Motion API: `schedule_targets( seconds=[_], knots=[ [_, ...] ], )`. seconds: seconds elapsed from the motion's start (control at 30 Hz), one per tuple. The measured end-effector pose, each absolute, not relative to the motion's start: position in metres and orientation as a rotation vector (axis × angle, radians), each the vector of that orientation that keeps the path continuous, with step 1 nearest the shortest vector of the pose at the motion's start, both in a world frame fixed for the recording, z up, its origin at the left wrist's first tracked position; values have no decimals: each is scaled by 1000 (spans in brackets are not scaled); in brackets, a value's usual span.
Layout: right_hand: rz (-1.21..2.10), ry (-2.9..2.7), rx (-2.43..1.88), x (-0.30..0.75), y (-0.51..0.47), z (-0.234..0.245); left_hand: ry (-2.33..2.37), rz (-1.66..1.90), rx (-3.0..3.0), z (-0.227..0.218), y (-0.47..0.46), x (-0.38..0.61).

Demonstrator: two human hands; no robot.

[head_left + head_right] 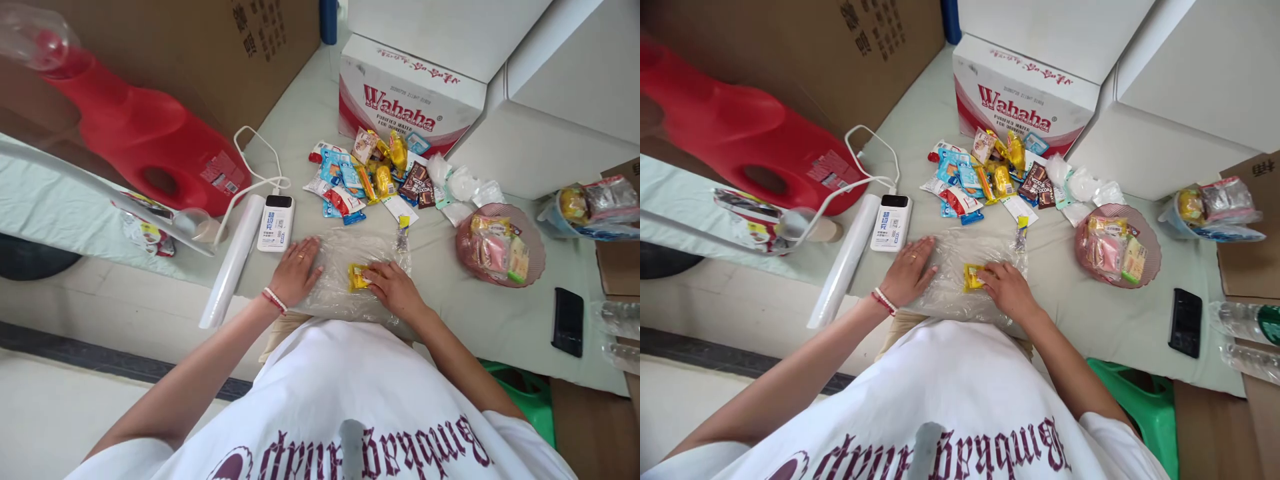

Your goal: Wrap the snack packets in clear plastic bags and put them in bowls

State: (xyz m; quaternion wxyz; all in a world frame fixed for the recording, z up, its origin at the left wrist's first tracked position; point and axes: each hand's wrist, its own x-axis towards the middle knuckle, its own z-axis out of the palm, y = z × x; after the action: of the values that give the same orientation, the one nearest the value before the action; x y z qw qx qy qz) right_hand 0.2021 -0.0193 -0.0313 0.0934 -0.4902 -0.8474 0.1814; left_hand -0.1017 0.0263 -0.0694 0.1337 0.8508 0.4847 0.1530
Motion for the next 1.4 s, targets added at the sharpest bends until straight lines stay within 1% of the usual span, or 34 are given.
schedule_targets(
  seconds=[0.1,0.17,0.27,0.43,0.57,0.7,0.8,0.83,0.9,1.0,1.07,1.13,1.2,1.27,1.33,1.4],
  knots=[
    [537,-2493,-1455,198,-16,-26,1426,656,2520,-54,17,-96],
    [505,-2478,-1478,190,-11,-21,1316,678,2597,-45,12,-89],
    [477,-2486,-1492,177,-3,-18,1145,497,2642,-45,12,-83],
    [593,-2527,-1420,178,-1,-32,1250,233,2489,-63,25,-96],
    [626,-2468,-1379,191,-8,-41,1301,178,2337,-61,33,-103],
    [644,-2458,-1401,189,-14,-38,1465,194,2160,-52,37,-89],
    [678,-2413,-1386,191,-13,-30,1500,121,2226,-51,35,-76],
    [670,-2347,-1420,196,-10,-27,1505,98,2260,-52,33,-73],
    [563,-2128,-1633,210,3,-20,1548,123,2293,-52,28,-70],
    [353,-1815,-2140,235,38,-14,1603,353,2370,-48,17,-69],
    [366,-1779,-2404,244,64,-13,1499,516,2491,-44,10,-69],
    [424,-1823,-2534,246,86,-15,1261,553,2606,-43,4,-71],
    [459,-1827,-2576,246,99,-19,1089,468,2632,-47,1,-74],
    [530,-1758,-2549,251,103,-22,1099,368,2590,-55,1,-80],
    [593,-1631,-2422,264,101,-24,1179,305,2537,-62,1,-86],
    [588,-1484,-2224,283,96,-24,1191,278,2515,-67,2,-91]
  ],
)
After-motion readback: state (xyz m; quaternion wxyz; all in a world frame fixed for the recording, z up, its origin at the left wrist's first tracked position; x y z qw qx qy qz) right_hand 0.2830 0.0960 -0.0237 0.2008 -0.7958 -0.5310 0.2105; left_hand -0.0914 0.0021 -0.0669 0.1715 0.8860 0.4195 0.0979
